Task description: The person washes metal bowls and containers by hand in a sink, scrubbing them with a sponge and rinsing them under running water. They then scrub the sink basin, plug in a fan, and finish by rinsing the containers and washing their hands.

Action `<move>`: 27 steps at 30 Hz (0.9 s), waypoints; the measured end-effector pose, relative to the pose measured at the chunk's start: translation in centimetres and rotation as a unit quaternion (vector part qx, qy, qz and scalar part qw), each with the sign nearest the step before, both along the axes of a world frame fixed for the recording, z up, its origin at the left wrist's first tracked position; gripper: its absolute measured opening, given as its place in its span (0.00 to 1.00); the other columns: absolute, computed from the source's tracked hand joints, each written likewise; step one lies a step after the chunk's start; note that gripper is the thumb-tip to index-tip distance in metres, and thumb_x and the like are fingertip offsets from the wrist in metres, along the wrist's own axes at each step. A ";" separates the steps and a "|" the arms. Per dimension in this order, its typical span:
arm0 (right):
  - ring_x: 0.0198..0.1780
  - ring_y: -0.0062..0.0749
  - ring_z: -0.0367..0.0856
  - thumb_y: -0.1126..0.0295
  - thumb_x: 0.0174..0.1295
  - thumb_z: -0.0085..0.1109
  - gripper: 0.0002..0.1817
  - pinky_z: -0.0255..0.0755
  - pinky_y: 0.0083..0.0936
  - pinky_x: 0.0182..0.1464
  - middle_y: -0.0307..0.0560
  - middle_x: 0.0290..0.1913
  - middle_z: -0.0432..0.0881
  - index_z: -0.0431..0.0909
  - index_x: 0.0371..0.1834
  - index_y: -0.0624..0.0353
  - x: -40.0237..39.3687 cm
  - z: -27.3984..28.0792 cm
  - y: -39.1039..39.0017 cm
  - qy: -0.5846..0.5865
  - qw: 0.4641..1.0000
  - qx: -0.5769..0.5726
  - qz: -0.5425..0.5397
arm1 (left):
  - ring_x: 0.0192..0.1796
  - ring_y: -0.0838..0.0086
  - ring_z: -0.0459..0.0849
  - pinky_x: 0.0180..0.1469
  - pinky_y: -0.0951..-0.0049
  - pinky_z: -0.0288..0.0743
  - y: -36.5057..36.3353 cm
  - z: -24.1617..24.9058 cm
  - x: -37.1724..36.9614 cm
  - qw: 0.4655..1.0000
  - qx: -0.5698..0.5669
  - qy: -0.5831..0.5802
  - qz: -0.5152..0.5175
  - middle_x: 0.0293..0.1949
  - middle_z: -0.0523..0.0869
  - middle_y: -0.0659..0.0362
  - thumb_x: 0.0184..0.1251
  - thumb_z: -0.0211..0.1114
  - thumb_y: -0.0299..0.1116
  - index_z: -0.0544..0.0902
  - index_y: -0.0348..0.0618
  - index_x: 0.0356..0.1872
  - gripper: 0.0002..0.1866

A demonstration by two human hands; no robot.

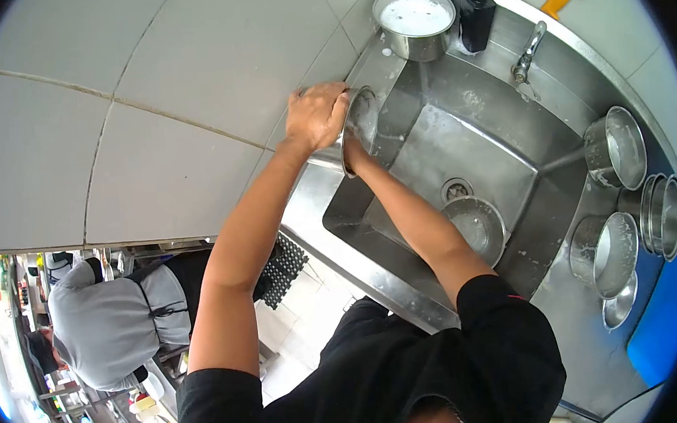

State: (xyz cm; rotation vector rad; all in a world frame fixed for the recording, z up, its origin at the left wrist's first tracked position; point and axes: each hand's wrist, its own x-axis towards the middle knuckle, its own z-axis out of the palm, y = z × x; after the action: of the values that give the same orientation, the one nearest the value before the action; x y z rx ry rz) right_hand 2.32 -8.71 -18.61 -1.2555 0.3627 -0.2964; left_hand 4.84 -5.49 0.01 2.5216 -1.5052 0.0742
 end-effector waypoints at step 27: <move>0.59 0.37 0.67 0.64 0.62 0.44 0.22 0.59 0.36 0.62 0.54 0.58 0.69 0.67 0.57 0.65 2.8 -0.4 -2.0 0.115 0.974 -0.181 -0.066 | 0.54 0.63 0.75 0.56 0.58 0.62 -0.4 -1.1 1.7 0.994 -0.035 0.025 -0.102 0.51 0.80 0.57 0.66 0.39 0.42 0.79 0.49 0.48 0.21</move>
State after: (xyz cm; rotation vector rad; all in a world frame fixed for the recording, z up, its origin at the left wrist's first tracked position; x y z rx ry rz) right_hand 5.09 -10.71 -19.02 -1.6345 0.6123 -0.3427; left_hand 6.56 -5.93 -1.13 2.2854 -1.6991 0.0329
